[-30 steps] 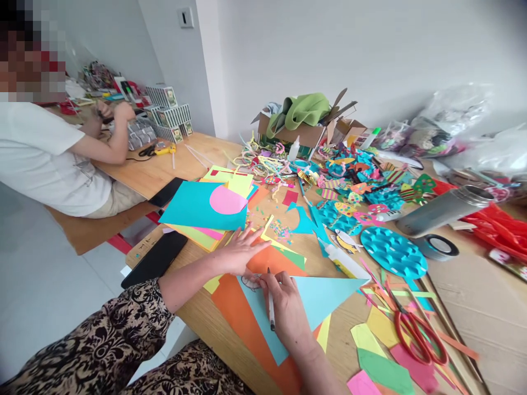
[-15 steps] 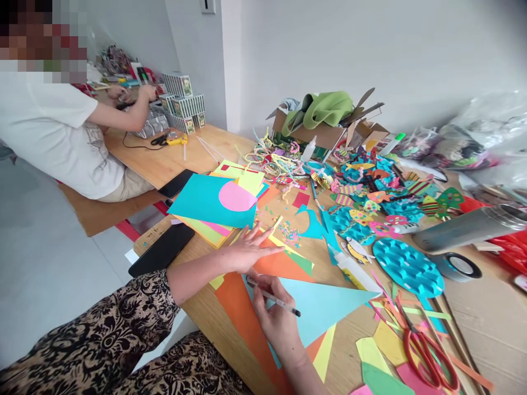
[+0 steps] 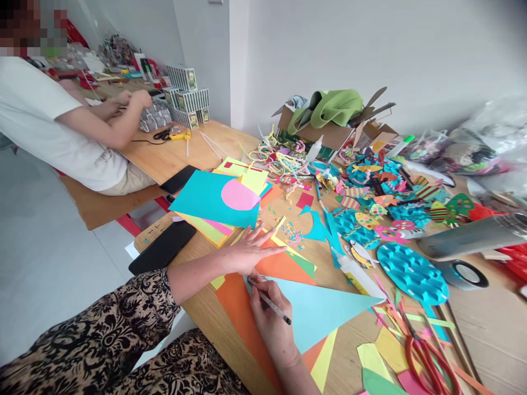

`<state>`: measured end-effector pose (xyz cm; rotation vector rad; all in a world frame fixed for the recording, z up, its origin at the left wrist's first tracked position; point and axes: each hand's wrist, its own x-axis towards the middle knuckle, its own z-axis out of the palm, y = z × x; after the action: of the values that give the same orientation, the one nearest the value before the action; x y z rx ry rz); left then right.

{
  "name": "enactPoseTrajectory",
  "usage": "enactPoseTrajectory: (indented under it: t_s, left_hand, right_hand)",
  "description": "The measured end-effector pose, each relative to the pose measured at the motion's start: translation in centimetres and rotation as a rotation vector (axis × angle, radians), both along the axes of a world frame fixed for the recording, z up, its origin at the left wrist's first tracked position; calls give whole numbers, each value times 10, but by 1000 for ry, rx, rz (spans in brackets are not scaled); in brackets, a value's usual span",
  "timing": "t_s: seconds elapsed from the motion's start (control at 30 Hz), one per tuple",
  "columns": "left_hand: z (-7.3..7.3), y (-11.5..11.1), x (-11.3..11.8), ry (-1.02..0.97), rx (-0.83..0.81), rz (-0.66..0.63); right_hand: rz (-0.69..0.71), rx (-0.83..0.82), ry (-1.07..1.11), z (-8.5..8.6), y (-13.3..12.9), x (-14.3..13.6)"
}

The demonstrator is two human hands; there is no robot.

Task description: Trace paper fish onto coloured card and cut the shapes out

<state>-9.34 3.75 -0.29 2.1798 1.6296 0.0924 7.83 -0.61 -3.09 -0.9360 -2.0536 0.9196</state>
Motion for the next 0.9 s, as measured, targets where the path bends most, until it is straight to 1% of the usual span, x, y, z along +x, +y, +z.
enactPoseTrajectory:
  t_s: [0.17,0.43,0.67,0.77,0.9]
  left_hand:
    - [2,-1,0,8,-4,2]
    - [7,-2,0,14,-20,3]
    - [12,-3,1,21,-32,2]
    - [12,-2,1,22,-41,-3]
    - [7,-1,0,18,-43,-14]
  right_hand:
    - [-9,-20,7,0,0,-1]
    - [-6,-6,-13,-3,0,0]
    - [13,45,-14,2,-1,-1]
    - [11,51,-13,2,-1,-1]
    - [-5,31,-18,0,-2,1]
